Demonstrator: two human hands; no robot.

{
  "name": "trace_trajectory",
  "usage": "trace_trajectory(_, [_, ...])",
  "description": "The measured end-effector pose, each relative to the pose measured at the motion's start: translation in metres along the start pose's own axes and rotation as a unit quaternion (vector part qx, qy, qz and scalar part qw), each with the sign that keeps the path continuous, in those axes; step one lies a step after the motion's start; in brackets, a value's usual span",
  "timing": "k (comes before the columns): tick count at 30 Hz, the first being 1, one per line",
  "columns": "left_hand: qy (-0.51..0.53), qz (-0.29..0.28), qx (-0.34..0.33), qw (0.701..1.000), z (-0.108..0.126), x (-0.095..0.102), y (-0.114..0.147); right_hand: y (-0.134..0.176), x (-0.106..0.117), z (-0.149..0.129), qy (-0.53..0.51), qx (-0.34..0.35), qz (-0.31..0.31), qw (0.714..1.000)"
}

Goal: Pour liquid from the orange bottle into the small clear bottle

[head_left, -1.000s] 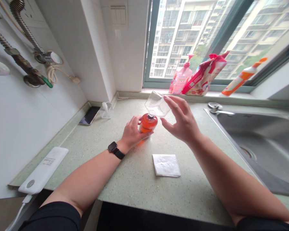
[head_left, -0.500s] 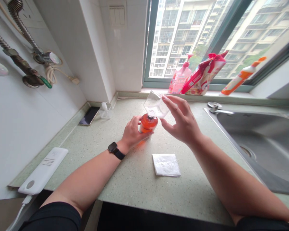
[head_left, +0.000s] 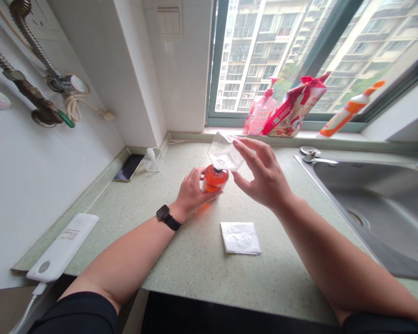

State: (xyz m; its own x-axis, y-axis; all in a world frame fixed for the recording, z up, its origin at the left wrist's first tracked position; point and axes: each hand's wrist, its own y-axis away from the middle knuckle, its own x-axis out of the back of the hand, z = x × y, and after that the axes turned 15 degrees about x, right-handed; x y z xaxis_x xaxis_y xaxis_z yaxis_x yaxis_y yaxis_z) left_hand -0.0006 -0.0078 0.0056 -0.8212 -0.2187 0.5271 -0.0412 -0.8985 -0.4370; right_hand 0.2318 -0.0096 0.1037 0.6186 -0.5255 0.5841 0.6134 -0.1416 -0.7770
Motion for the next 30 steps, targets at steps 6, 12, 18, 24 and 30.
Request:
trace_trajectory(6, [0.003,0.001,-0.002,1.0,0.0,0.0001,-0.0002,-0.0002,0.0005,-0.0007,-0.002,-0.002,-0.004,1.0])
trace_trajectory(12, [0.001,0.0,0.002,1.0,0.0009,0.0006,-0.0005,-0.0014,0.0011,-0.0014,0.005,0.009,0.0,1.0])
trace_trajectory(18, [0.013,-0.01,0.001,1.0,0.0035,0.0019,0.0003,-0.0016,0.0016,-0.0023,0.005,0.012,-0.002,1.0])
trace_trajectory(24, [0.031,-0.021,-0.006,0.999,0.0058,0.0014,0.0014,-0.003,0.0048,-0.0048,0.008,0.003,-0.018,1.0])
trace_trajectory(30, [0.044,-0.023,-0.014,0.999,0.0068,0.0012,0.0016,-0.0045,0.0078,-0.0075,0.008,0.004,-0.021,1.0])
